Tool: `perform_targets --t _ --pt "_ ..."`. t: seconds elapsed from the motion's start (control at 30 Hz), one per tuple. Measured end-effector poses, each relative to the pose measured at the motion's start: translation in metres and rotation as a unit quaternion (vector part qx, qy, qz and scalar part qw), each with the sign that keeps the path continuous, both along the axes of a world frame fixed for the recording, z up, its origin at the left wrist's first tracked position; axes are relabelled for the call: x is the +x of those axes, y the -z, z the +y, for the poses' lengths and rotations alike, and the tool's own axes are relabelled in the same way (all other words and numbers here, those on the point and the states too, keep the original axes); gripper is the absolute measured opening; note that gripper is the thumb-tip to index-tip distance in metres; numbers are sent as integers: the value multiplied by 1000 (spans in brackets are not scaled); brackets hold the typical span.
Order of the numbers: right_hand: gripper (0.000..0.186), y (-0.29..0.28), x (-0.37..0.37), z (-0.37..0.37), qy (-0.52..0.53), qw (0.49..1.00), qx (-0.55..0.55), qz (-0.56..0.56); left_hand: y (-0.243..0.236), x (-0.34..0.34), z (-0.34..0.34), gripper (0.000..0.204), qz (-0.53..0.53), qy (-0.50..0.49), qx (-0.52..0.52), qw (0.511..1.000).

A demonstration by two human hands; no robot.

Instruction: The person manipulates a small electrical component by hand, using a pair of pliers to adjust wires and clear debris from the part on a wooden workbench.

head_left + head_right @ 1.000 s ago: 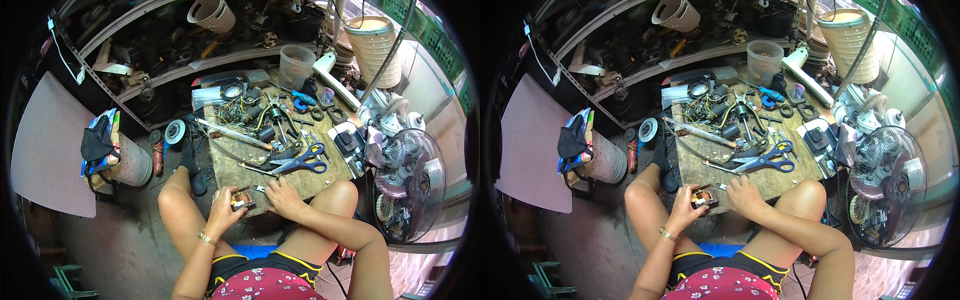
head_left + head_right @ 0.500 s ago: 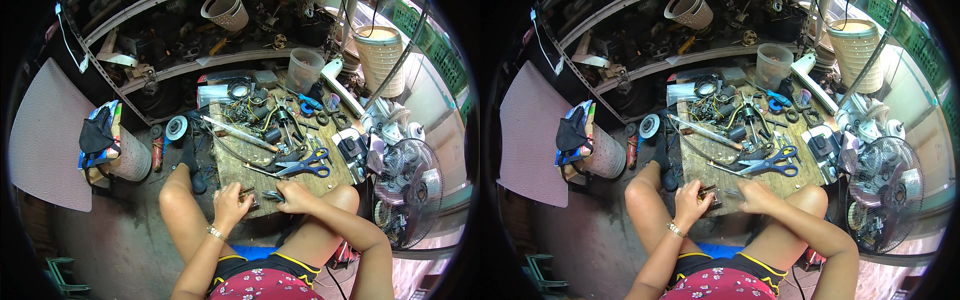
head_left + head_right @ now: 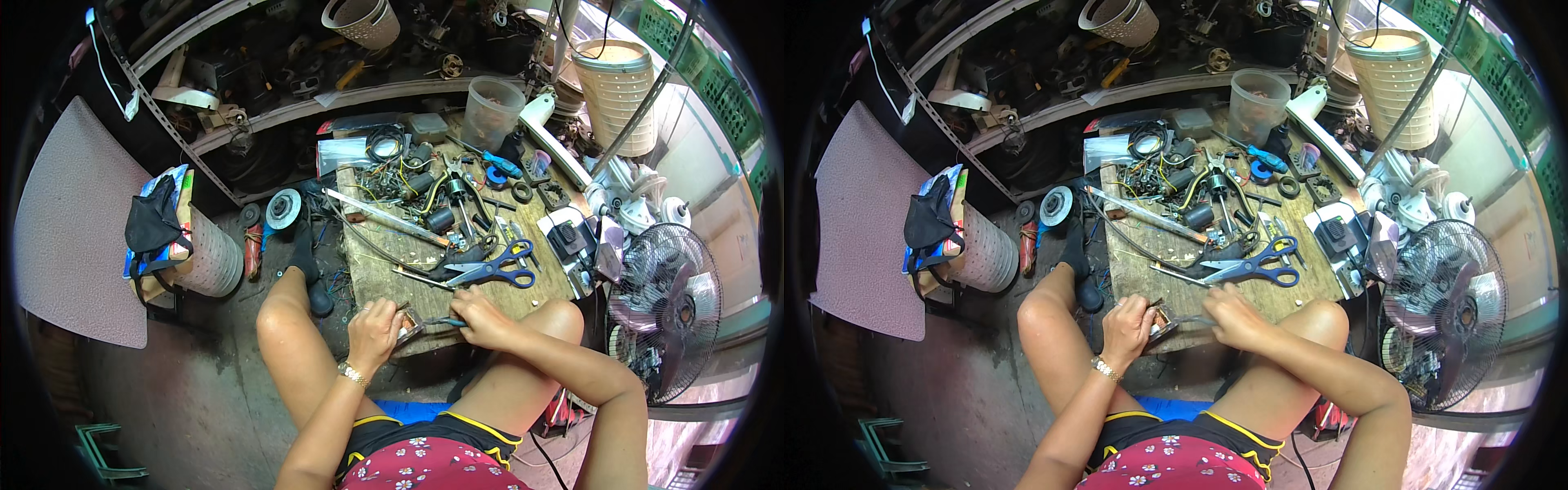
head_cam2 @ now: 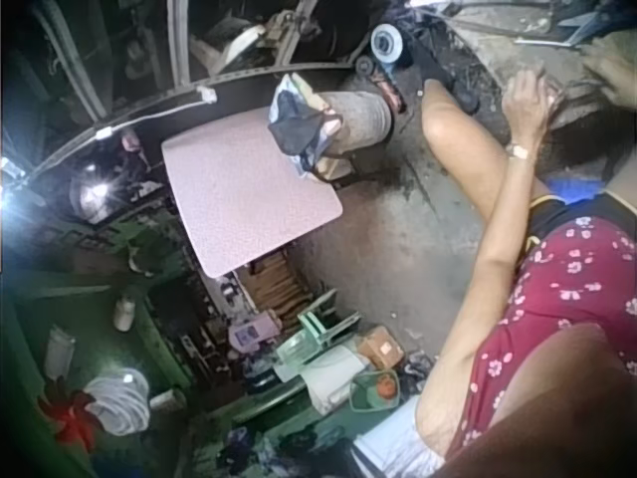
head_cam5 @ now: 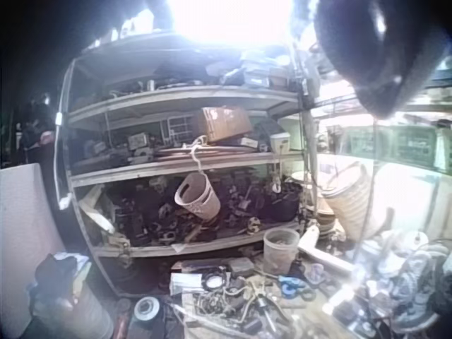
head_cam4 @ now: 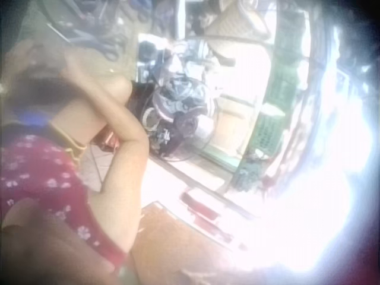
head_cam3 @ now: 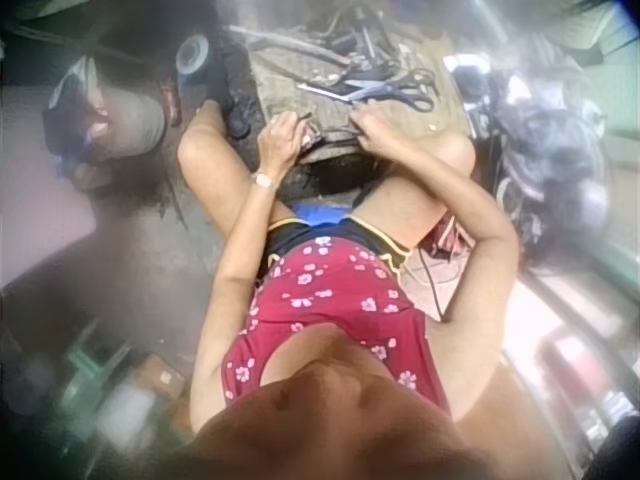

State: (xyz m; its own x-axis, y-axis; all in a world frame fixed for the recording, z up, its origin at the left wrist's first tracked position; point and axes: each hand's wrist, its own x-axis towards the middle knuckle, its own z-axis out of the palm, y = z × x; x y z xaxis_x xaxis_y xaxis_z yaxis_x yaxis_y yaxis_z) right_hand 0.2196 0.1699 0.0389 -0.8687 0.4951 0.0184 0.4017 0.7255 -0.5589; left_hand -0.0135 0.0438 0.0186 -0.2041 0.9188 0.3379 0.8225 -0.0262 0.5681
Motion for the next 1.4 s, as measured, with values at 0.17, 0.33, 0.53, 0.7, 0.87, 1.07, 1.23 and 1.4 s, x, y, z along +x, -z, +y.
perform_targets --t 0.17,0.33,0.53,0.7,0.87,1.07,1.23,1.4 --pt "12 -16 -6 -1 -11 991 128 -38 -11 -6 -10 29 -25 26 -70 997" --pt "21 -4 -6 5 -54 993 102 -29 -9 -6 -16 59 -13 39 -120 992" --pt "27 -11 -5 12 -112 961 251 -43 -6 -11 -17 61 0 49 -130 990" --pt "22 -14 -17 10 -135 944 299 -32 -6 -10 -16 60 -5 57 -118 991" --pt "17 -27 -26 6 -146 917 367 -47 0 -13 -16 63 -4 69 -120 990" --pt "15 -42 -48 22 -217 887 385 -137 6 -17 -13 64 -22 83 -118 989" --pt "16 -36 -49 17 -149 952 217 -153 7 -12 -15 62 -17 79 -101 992" --pt "21 -26 -50 16 -38 978 -138 -152 8 -11 -22 71 -9 39 -128 991"
